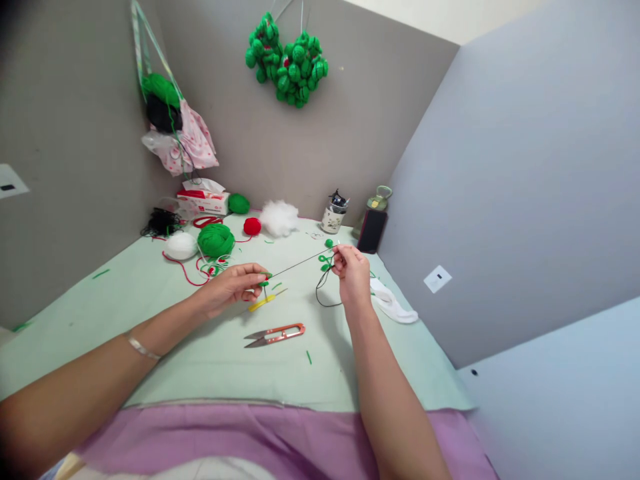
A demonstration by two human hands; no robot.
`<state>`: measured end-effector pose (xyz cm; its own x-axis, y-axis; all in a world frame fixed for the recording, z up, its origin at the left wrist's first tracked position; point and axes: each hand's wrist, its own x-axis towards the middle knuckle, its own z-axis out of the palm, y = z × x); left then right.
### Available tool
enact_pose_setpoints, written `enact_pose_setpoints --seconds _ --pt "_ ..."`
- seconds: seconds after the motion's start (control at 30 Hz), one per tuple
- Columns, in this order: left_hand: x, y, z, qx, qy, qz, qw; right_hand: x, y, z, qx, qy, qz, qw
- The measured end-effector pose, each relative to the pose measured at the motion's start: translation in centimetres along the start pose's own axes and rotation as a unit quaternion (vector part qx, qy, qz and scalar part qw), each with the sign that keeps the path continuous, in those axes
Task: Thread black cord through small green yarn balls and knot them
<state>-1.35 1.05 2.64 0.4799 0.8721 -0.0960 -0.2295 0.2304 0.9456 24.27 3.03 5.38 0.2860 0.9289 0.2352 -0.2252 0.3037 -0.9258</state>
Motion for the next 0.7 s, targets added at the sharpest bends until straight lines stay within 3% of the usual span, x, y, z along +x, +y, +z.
enact_pose_setpoints --seconds 0.37,0.7 --pt "0.1 -0.2 -0.2 0.013 -0.004 -0.003 1.0 0.7 0.0 -1.1 0.051 0.063 -0.015 0.997" --pt "0.0 -0.1 -0.2 0.015 -0.006 -0.001 1.0 0.8 0.1 -1.4 0.077 0.079 -0.015 0.994"
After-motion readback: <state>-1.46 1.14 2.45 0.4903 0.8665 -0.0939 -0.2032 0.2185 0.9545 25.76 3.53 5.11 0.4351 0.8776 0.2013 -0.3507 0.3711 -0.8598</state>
